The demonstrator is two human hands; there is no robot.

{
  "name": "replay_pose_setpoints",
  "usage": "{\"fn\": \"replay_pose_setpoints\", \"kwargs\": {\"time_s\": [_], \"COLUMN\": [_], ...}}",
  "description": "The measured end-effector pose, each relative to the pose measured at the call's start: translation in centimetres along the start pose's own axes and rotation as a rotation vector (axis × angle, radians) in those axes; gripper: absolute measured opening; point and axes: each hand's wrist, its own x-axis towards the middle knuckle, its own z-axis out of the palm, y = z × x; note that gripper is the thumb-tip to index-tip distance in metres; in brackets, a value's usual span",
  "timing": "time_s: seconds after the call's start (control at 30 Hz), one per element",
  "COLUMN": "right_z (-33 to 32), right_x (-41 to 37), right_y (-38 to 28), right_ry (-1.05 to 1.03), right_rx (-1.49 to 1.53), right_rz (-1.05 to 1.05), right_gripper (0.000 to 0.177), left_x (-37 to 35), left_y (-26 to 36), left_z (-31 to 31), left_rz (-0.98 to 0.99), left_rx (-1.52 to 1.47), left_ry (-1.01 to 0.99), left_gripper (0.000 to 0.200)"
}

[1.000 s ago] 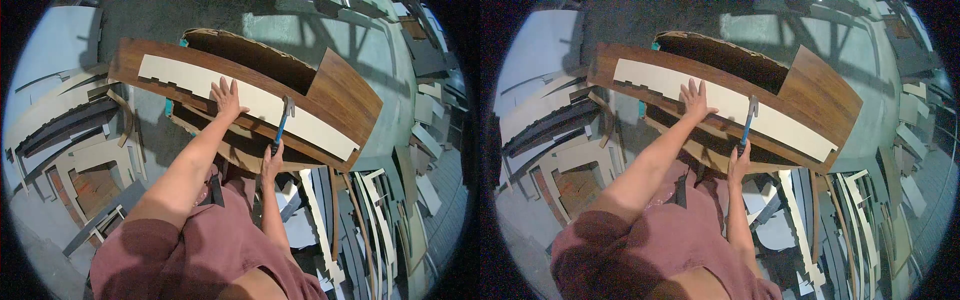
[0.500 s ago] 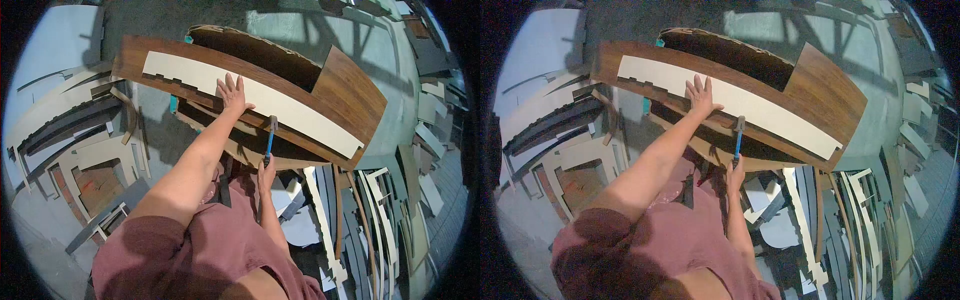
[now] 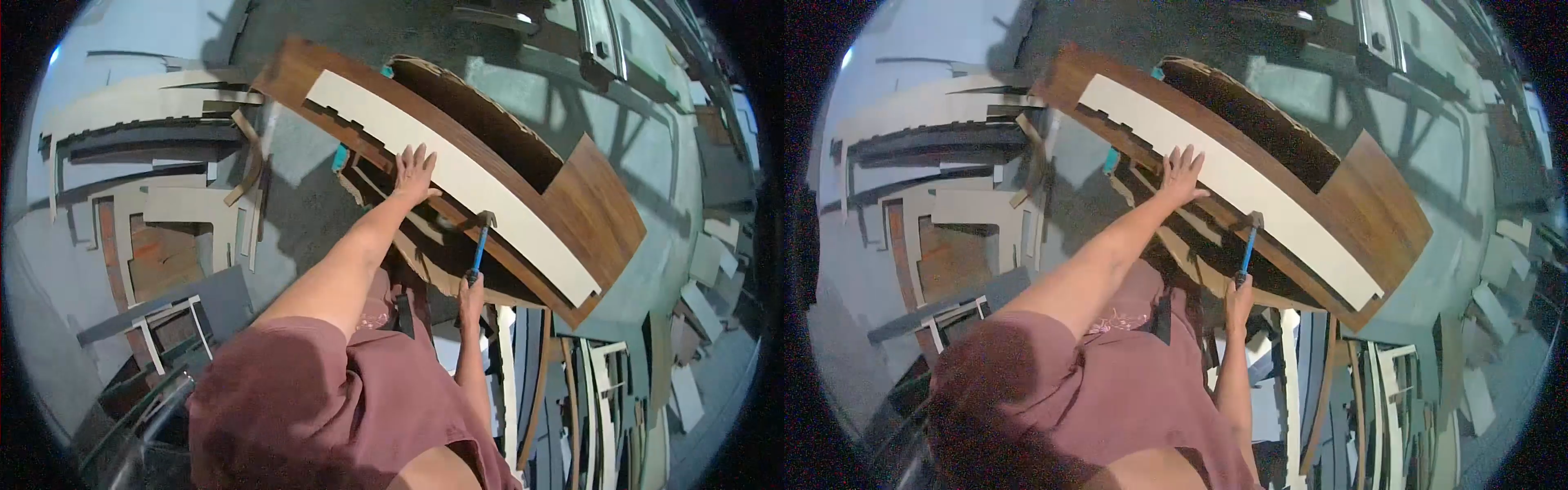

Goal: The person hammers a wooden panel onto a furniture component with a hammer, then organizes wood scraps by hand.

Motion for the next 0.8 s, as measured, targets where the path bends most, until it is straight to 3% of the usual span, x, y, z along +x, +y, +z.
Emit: {"fn": "replay_pose_setpoints", "kwargs": {"time_s": [0.07, 0.17, 0.37, 0.4, 0.43, 0.5, 0.57, 0.6, 0.67, 0.8], "right_z": [0.2, 0.2, -0.1, 0.3, 0.3, 0.0, -0.2, -0.4, -2.4, -0.5], "right_x": [0.3, 0.5, 0.7, 0.9, 1.6, 2.4, 2.5, 2.4, 0.4, 2.1], "right_y": [0.8, 0.6, 2.0, 3.1, 3.9, 5.2, 5.0, 4.7, 2.4, 6.4], "right_ry": [0.012, 0.016, -0.028, 0.063, 0.016, -0.043, -0.164, -0.177, -0.253, -0.104], "right_rx": [-0.026, -0.041, -0.102, -0.113, -0.071, -0.040, 0.263, 0.251, 0.310, 0.111], "right_rz": [-0.072, -0.083, -0.031, -0.166, -0.161, -0.168, -0.168, -0.170, 0.118, -0.105], "right_gripper": [0.026, 0.025, 0.034, 0.023, 0.024, 0.025, 0.026, 0.026, 0.034, 0.022], "left_x": [-3.2, -8.8, -20.5, -21.5, -22.3, -22.4, -21.2, -20.5, -18.4, -12.6], "left_y": [-1.8, -4.2, -6.2, -5.9, -5.6, -5.3, -4.8, -4.9, -4.8, -6.2], "left_z": [-0.3, 0.2, 2.8, 3.0, 3.2, 3.1, 2.3, 2.0, 1.1, -2.4], "left_rz": [-0.011, -0.114, -0.475, -0.483, -0.571, -0.673, -0.700, -0.715, -0.671, -0.672], "left_rx": [-0.072, -0.157, -0.143, -0.147, -0.179, -0.222, -0.308, -0.318, -0.393, -0.410], "left_ry": [0.086, 0.109, -0.065, -0.044, -0.111, -0.173, -0.185, -0.187, -0.072, -0.003], "left_gripper": [0.091, 0.096, 0.094, 0.094, 0.094, 0.094, 0.095, 0.095, 0.095, 0.095]}}
